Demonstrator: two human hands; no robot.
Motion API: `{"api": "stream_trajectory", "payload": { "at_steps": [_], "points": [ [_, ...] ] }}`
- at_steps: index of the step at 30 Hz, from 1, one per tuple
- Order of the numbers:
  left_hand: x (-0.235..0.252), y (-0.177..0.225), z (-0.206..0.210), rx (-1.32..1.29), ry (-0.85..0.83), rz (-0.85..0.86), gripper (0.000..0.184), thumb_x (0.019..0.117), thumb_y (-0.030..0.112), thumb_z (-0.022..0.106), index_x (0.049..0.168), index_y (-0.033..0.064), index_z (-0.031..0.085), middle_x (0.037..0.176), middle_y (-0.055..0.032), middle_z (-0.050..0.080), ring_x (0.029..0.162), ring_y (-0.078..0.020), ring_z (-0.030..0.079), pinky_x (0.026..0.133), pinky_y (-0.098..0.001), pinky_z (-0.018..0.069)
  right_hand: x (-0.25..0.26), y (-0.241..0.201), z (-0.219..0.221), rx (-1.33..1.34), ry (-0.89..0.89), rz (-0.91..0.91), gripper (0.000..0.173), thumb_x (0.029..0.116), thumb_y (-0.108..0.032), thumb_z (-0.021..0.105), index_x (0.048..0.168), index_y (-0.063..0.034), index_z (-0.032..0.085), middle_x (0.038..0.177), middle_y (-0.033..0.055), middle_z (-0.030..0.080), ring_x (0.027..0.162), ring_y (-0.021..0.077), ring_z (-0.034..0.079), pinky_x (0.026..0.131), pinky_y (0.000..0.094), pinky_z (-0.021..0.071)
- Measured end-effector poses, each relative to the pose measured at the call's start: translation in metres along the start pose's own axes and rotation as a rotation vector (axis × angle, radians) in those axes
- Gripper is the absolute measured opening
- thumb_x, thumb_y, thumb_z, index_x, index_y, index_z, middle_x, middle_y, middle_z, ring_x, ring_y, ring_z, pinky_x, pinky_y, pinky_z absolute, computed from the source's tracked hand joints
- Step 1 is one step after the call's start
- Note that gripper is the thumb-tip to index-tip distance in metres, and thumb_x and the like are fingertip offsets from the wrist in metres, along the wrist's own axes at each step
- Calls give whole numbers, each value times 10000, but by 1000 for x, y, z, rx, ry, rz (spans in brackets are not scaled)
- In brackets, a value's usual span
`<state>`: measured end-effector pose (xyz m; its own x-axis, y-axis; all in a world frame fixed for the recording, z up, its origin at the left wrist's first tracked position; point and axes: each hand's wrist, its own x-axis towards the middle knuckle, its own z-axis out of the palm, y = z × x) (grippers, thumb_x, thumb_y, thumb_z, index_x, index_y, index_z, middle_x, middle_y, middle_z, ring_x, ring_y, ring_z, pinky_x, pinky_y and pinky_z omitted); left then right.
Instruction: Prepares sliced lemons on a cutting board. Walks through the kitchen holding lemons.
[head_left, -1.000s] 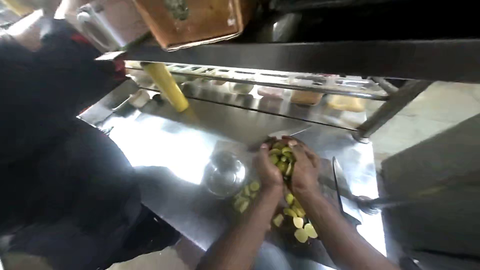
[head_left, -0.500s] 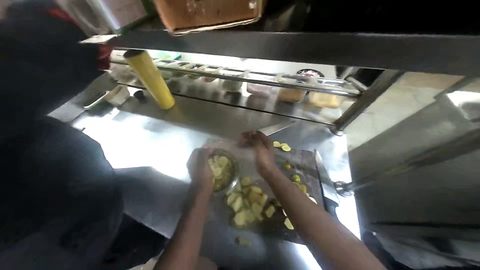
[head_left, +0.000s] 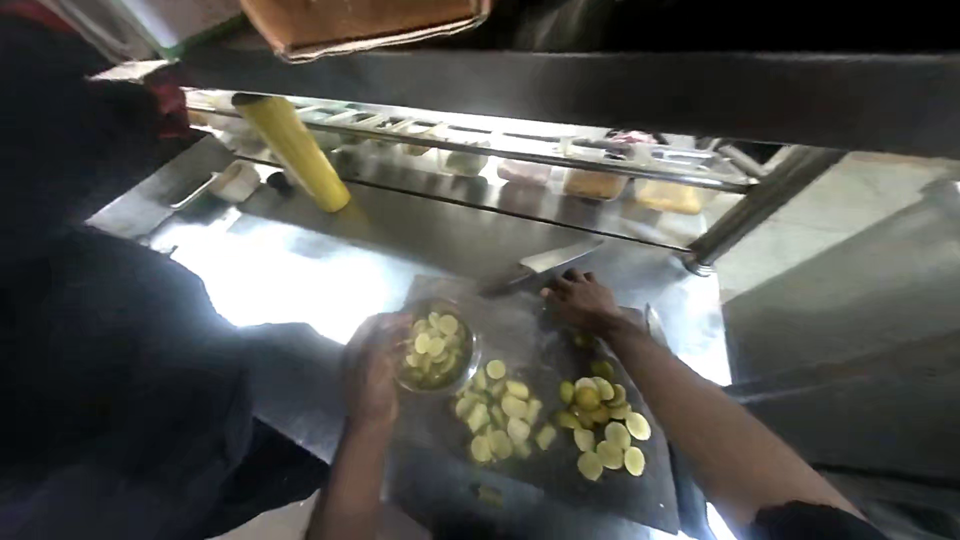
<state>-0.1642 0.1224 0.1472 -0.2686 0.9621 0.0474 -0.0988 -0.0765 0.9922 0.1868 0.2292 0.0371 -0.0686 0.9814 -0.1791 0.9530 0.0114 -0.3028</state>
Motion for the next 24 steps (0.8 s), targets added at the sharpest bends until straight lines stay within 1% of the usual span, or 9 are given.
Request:
{"api": "stream_trajectory", "payload": {
  "at_steps": [4,8,12,14,16,17,19,21,24],
  "points": [
    [-25,-13,-82,243,155,-126,211,1010,140,547,1062,-21,674,1003,-81,721,869,-152,680,760,-316,574,6,9,1,17,44,-21,514,1070,-539,406,1116,-148,738,1145,143,699,1134,405,634,883,631,522],
    [-71,-39,-127,442,113,-227,155,861,163,737,867,16,691,1029,-97,735,873,-178,693,723,-331,590,5,15,-11,65,137,39,463,1066,-456,499,928,-64,704,904,192,716,895,426,705,735,650,534],
    [-93,-51,-134,294,198,-385,216,939,2,641,1152,-24,616,1066,-152,721,895,-239,722,680,-353,612,-9,-20,-34,400,354,86,458,1013,-417,643,815,-4,655,693,171,613,660,361,618,620,591,483],
    [-91,-53,-127,254,224,-415,207,991,12,551,1192,-20,591,1005,-125,697,828,-202,699,641,-319,588,-28,-71,-47,671,437,-27,410,997,-344,677,765,-16,598,632,59,497,563,183,484,557,396,433],
    [-80,-54,-115,256,188,-388,215,1015,47,462,1176,-8,594,886,-64,664,722,-146,664,602,-285,570,-46,-133,-52,965,451,-70,319,1002,-264,669,804,-20,619,671,1,538,588,80,519,582,294,480],
    [-73,-55,-106,261,155,-373,231,1022,66,433,1173,-2,593,830,-35,636,671,-122,640,586,-272,563,-54,-160,-53,1067,411,-54,278,1015,-247,652,876,-7,654,733,34,626,645,106,616,629,324,560],
    [-59,-56,-84,290,87,-364,253,1070,135,425,1228,-5,564,791,-16,580,616,-98,589,570,-258,541,-71,-196,-53,1113,162,-68,335,1071,-321,551,1126,-16,681,977,114,701,868,194,673,803,423,569],
    [-48,-55,-67,334,53,-393,305,1101,249,440,1275,18,539,759,-18,578,593,-99,586,547,-258,530,-79,-205,-49,1014,-89,-191,470,1101,-418,441,1291,-27,620,1202,183,666,1095,287,652,957,533,520],
    [-39,-53,-54,364,8,-449,381,1108,361,419,1305,51,520,831,-68,633,650,-154,644,554,-295,548,-81,-167,-38,778,29,-286,499,1081,-448,480,1320,-36,626,1311,169,639,1215,298,621,1046,540,500]
  ]
}}
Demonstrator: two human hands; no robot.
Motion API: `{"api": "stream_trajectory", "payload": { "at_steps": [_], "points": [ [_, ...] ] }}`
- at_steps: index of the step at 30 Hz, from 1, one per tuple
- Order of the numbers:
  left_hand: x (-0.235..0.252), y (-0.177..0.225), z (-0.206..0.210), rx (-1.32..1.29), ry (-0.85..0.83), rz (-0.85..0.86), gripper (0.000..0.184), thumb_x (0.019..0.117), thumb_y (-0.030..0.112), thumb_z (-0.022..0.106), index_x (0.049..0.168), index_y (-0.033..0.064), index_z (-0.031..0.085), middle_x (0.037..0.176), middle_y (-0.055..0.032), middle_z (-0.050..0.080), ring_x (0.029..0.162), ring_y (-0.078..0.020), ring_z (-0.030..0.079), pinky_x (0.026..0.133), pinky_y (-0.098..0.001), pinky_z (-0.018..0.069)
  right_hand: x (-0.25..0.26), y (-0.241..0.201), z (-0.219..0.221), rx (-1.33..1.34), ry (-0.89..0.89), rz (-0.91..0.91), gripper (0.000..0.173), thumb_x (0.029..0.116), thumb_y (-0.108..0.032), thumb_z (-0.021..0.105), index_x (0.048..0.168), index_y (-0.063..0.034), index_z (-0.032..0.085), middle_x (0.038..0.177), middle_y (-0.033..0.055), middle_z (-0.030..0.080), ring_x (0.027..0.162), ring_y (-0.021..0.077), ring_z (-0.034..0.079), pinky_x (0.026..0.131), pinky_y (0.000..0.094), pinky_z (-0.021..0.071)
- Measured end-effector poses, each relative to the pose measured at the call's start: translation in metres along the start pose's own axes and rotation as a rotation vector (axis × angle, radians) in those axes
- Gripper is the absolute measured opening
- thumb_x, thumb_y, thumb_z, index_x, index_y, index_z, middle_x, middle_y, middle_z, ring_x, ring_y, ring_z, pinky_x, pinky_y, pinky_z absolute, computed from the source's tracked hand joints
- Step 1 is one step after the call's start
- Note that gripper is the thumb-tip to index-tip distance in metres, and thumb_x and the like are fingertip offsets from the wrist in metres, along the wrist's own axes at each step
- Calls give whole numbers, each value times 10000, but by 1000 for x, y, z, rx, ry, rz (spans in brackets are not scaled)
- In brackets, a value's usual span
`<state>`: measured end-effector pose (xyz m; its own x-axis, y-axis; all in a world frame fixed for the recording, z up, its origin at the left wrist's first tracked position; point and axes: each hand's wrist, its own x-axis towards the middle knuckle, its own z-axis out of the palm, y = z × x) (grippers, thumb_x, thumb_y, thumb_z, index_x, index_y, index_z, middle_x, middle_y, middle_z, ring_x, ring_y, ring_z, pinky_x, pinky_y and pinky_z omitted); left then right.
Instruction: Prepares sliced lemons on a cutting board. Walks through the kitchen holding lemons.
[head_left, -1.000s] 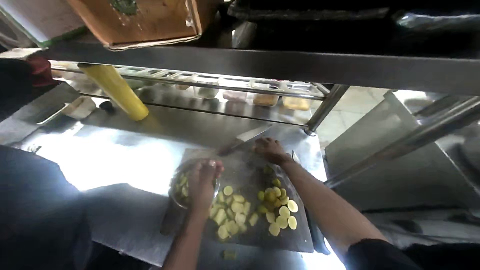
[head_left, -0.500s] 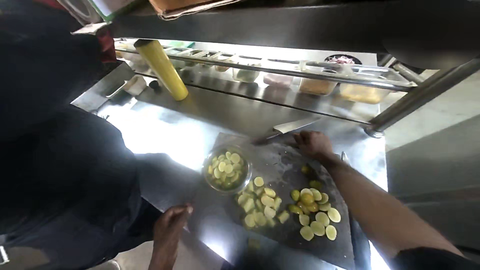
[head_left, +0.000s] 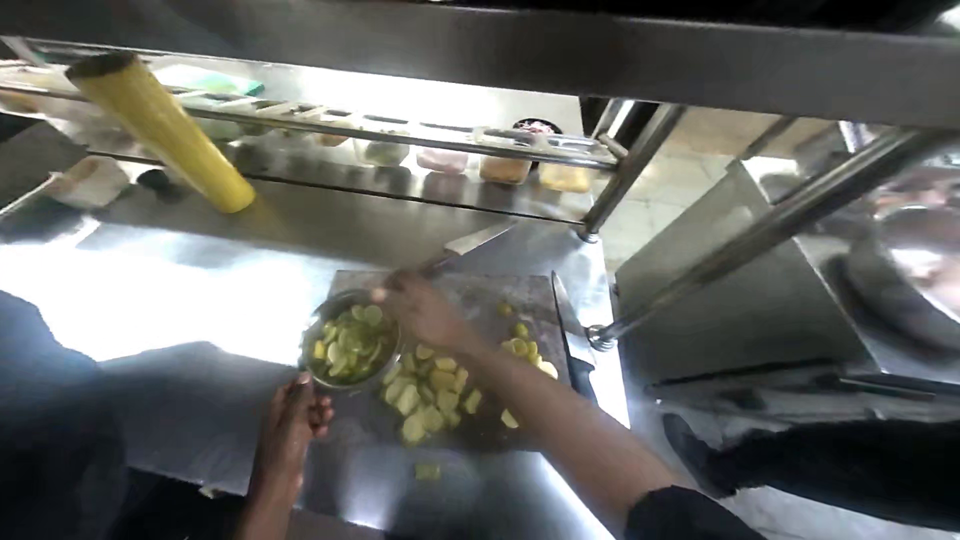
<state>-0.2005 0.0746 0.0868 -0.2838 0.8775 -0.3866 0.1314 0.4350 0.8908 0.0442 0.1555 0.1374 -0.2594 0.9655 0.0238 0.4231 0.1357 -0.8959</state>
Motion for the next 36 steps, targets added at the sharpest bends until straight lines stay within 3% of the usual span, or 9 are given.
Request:
{"api": "stream_trajectory", "payload": {
  "at_steps": [3,7,12,14,17,20,26,33,36],
  "points": [
    [8,0,5,25,-40,-29,390,1093,368,474,1301,42,525,876,-103,629,679,-197,667,578,-340,580,-27,69,-57,-329,38,115,565,1021,-584,513,1387,-168,624,1439,106,596,1348,304,545,1105,580,446],
    [19,4,12,-5,-56,-22,326,1076,311,535,1248,35,557,807,-105,633,612,-187,663,533,-324,583,-98,120,-97,-619,-239,185,649,976,-720,450,1442,-294,599,1570,80,477,1472,358,395,1156,667,326],
    [30,-4,21,-98,13,25,291,1051,269,589,1209,26,568,812,-97,621,557,-164,630,497,-310,573,-172,120,-68,-654,-119,138,1109,654,-935,618,1525,-261,489,1555,106,471,1462,371,382,1169,629,327],
    [30,-6,25,-145,46,44,263,1043,232,601,1197,22,571,856,-104,630,574,-164,635,500,-311,574,-183,120,-46,-729,-101,170,1179,608,-981,588,1566,-313,426,1623,125,385,1515,400,288,1203,650,239],
    [30,-8,30,-183,66,94,185,1041,146,580,1161,5,562,840,-101,616,559,-156,624,485,-303,569,-187,131,-16,-847,73,97,856,775,-938,458,1455,-424,536,1557,120,478,1455,417,379,1113,678,335],
    [28,-7,33,-226,88,139,104,1019,73,565,1098,8,542,803,-85,594,520,-139,596,445,-279,544,-181,138,-8,-954,237,-36,496,957,-702,468,1288,-388,664,1393,105,619,1293,396,551,968,615,483],
    [6,4,16,-240,69,225,231,985,41,546,1213,9,562,882,-78,620,558,-111,599,408,-239,483,-166,145,-19,-924,368,-212,290,890,-480,665,1068,-267,749,1162,107,706,994,333,697,696,500,601],
    [-50,15,21,-177,-39,217,254,940,49,589,1190,9,595,901,-96,666,635,-156,662,418,-285,518,-152,120,-56,-239,409,113,320,851,-329,773,1048,-78,745,1056,124,716,941,287,696,828,538,573],
    [-64,12,45,-159,-109,230,258,926,48,608,1177,-12,607,904,-126,668,651,-194,663,433,-314,528,-143,70,-63,35,545,130,288,861,-377,723,1030,-144,728,896,35,699,749,176,660,662,454,560]
  ]
}}
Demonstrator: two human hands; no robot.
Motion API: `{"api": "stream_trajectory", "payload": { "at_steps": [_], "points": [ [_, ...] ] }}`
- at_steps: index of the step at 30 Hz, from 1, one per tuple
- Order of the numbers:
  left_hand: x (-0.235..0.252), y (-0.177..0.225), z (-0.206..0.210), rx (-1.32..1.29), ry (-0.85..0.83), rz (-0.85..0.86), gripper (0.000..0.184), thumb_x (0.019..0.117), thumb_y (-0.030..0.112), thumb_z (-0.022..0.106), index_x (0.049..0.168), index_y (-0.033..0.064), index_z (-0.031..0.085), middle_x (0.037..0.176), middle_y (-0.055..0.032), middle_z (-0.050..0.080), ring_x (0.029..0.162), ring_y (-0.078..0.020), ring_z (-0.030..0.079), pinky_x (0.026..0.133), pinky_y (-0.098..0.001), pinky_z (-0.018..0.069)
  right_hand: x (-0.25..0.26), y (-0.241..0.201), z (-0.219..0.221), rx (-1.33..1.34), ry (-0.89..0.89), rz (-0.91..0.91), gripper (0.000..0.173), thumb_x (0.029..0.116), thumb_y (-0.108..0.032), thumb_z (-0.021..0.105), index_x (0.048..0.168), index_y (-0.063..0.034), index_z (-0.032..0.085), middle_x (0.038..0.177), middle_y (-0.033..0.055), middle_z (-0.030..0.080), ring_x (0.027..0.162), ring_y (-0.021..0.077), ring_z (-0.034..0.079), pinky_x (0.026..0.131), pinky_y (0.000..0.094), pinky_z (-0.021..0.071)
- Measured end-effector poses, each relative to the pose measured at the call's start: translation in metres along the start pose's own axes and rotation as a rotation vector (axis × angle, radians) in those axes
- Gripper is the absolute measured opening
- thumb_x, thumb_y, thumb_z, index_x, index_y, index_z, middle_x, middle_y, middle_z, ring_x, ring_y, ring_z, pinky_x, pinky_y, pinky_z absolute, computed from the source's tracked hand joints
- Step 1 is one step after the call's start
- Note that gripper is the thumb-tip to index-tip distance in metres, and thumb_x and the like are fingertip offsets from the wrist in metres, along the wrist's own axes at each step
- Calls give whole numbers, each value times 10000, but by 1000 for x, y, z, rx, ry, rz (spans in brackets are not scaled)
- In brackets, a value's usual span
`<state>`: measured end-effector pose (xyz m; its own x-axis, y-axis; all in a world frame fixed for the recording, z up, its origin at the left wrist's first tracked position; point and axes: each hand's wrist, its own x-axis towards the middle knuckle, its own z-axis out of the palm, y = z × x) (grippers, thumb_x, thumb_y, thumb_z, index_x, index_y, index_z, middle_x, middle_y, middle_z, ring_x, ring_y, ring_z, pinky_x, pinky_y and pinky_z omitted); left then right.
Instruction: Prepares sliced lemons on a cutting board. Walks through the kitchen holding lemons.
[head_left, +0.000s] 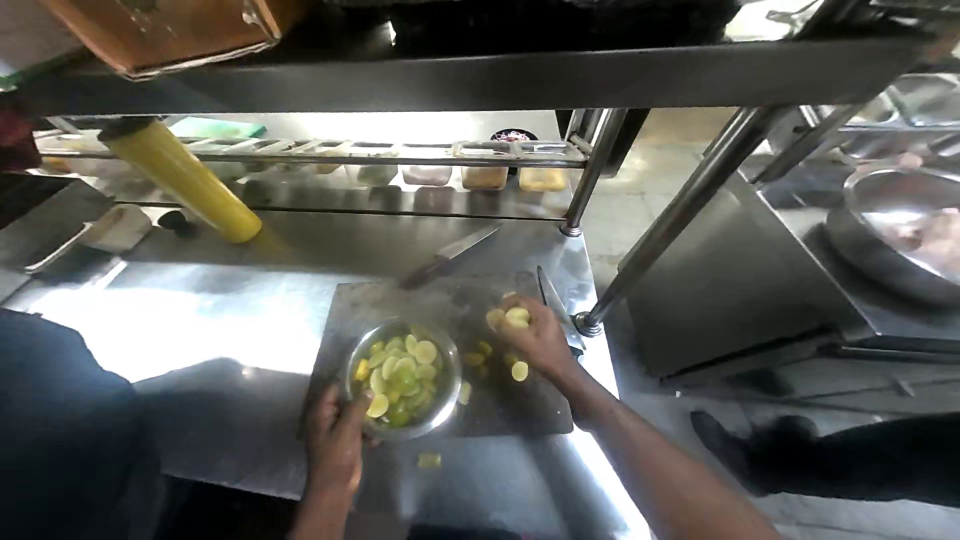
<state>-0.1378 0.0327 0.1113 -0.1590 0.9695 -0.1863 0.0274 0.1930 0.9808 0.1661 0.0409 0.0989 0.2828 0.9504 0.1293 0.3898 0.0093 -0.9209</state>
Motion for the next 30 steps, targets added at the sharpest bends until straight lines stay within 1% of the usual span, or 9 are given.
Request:
{"api": "stream_trajectory", "payload": {
  "at_steps": [3,7,11,13,16,18,23,26,30],
  "points": [
    [-10,-5,30,-12,-47,-12,242,914,29,607,1149,-27,617,873,-126,665,632,-192,660,443,-317,537,-5,-55,18,190,45,-147,249,861,-292,747,1033,-114,725,998,30,701,818,121,667,703,356,584],
    [-14,-13,50,-78,-89,-51,225,925,0,594,1149,-27,603,902,-136,659,662,-198,662,457,-325,543,-10,-84,33,74,-314,-124,324,910,-371,775,1140,-151,712,1202,60,643,1050,189,643,877,434,568],
    [-12,-23,30,-130,-45,-63,262,915,20,597,1174,-20,600,923,-149,680,688,-212,679,458,-326,544,-1,-51,20,123,-82,-180,224,984,-270,651,1054,-69,721,1068,72,701,937,175,686,809,395,599],
    [-13,-29,9,-139,-9,-35,291,908,28,603,1195,-18,584,931,-140,677,708,-209,687,475,-330,557,0,-22,13,-92,-107,-167,214,978,-235,633,1100,-75,708,1078,89,693,965,215,680,832,448,586],
    [-18,-28,-21,-163,24,-25,359,901,27,572,1256,-17,558,988,-127,691,797,-211,715,600,-371,620,-13,10,17,-564,-453,-141,417,938,-356,668,1322,-195,656,1370,99,616,1290,330,559,1035,555,493],
    [-24,-24,-35,-169,52,-32,338,906,25,559,1243,-3,544,982,-110,693,792,-197,722,599,-368,630,-17,12,25,-723,-656,-104,509,947,-364,655,1434,-239,575,1498,122,527,1393,400,457,1061,613,441],
    [-29,-27,-43,-182,104,3,298,888,13,554,1185,-3,561,949,-83,699,780,-163,720,608,-337,629,-5,-2,50,-890,-738,-16,609,837,-348,752,1417,-390,575,1434,151,543,1302,457,486,856,638,514],
    [-31,-27,-33,-179,121,-21,272,901,9,557,1173,3,563,927,-78,682,758,-156,703,573,-318,608,2,-9,61,-914,-774,4,668,811,-330,789,1439,-368,566,1446,227,522,1235,515,531,798,668,540],
    [-32,-28,-25,-189,107,-33,239,897,3,581,1135,-17,591,899,-115,689,721,-192,707,525,-329,598,2,-10,67,-919,-787,-25,663,842,-262,777,1463,-286,545,1395,237,546,1141,469,608,838,633,545]
  ]
}}
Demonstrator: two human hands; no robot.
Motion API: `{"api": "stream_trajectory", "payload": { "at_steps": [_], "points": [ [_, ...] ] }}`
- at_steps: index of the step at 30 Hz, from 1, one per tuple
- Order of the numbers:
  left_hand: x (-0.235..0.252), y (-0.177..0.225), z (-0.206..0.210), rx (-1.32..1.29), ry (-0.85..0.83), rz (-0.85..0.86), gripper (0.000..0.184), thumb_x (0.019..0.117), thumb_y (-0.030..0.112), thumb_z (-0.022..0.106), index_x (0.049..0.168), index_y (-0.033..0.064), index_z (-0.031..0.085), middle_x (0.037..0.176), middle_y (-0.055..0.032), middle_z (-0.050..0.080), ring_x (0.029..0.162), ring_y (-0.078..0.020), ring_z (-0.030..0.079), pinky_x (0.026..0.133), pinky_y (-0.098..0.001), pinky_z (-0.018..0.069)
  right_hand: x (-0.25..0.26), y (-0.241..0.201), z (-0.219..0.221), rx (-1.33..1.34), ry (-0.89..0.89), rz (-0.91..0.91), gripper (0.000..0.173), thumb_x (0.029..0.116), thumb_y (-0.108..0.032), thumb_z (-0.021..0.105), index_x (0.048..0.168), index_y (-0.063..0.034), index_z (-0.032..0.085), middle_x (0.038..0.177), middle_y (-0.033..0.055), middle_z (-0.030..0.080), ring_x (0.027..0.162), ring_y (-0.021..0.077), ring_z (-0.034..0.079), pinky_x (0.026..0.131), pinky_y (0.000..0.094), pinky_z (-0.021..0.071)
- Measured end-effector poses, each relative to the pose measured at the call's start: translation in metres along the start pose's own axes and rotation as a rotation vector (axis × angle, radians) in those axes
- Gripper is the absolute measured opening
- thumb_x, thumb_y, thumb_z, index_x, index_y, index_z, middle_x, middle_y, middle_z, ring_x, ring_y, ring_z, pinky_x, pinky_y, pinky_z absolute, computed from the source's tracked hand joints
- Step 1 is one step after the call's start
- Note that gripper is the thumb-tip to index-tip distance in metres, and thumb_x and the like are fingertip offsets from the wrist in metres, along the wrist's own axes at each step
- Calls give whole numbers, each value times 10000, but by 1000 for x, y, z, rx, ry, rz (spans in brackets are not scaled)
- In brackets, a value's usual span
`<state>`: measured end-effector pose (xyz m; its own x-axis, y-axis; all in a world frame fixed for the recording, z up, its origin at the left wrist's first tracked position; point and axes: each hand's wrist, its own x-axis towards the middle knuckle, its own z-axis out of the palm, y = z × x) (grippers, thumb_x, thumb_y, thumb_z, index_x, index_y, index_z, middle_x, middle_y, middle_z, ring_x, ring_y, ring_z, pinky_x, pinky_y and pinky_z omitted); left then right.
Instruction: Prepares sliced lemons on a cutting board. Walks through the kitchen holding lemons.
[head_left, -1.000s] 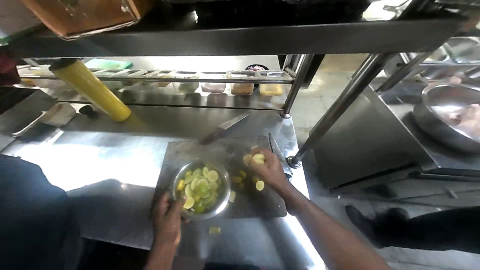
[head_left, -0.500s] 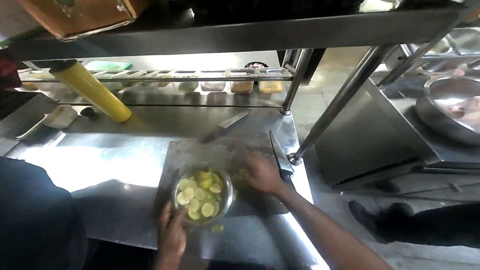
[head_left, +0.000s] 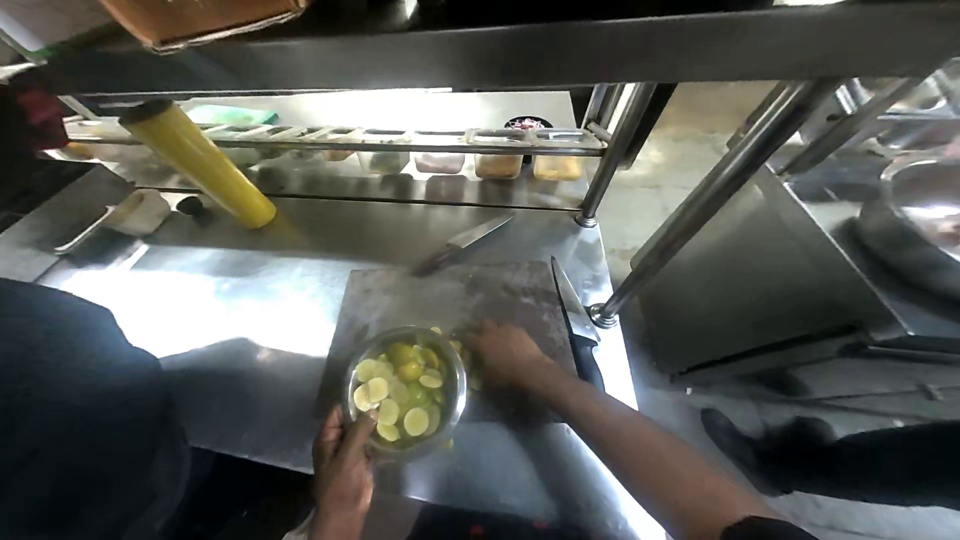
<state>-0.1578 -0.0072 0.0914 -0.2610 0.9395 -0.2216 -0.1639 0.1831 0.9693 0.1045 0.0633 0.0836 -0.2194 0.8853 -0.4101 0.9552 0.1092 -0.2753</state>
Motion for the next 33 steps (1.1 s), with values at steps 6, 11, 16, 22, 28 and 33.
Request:
{"api": "stream_trajectory", "payload": {
  "at_steps": [6,11,16,22,28,33],
  "points": [
    [-1,-1,12,38,-69,-2,281,890,27,614,1162,-39,602,945,-147,698,767,-217,710,566,-351,603,-6,31,-27,487,16,-12,373,874,-243,783,1176,-52,676,1015,184,690,901,347,678,789,582,552],
    [4,-6,34,75,-154,24,218,896,43,645,1096,-44,626,891,-146,696,711,-216,701,512,-331,582,-44,10,-77,819,83,-122,301,895,-144,741,1171,-97,630,987,114,661,798,232,654,710,454,564],
    [7,-9,55,63,-196,14,175,904,52,660,1050,-38,623,839,-138,674,650,-205,675,469,-317,555,-66,8,-82,659,255,-163,348,940,-145,722,1279,-146,644,1228,58,692,955,217,719,824,473,615],
    [16,-15,45,67,-218,51,192,893,54,650,1056,-43,620,885,-146,680,754,-224,692,620,-355,602,-58,48,-2,161,-1,238,431,895,-304,699,1321,-268,644,1324,163,595,1134,404,624,859,608,549],
    [20,-9,38,25,-174,51,185,849,20,635,1023,-37,615,878,-141,673,757,-221,687,626,-361,601,-57,27,8,50,-52,263,440,888,-235,676,1323,-188,624,1318,190,600,1130,421,633,876,598,547],
    [20,-4,28,0,-133,42,209,851,25,640,1050,-37,618,896,-159,676,753,-232,691,581,-358,594,-53,26,11,36,-68,272,510,895,-246,676,1385,-150,568,1334,212,590,1175,435,612,901,594,540]
  ]
}}
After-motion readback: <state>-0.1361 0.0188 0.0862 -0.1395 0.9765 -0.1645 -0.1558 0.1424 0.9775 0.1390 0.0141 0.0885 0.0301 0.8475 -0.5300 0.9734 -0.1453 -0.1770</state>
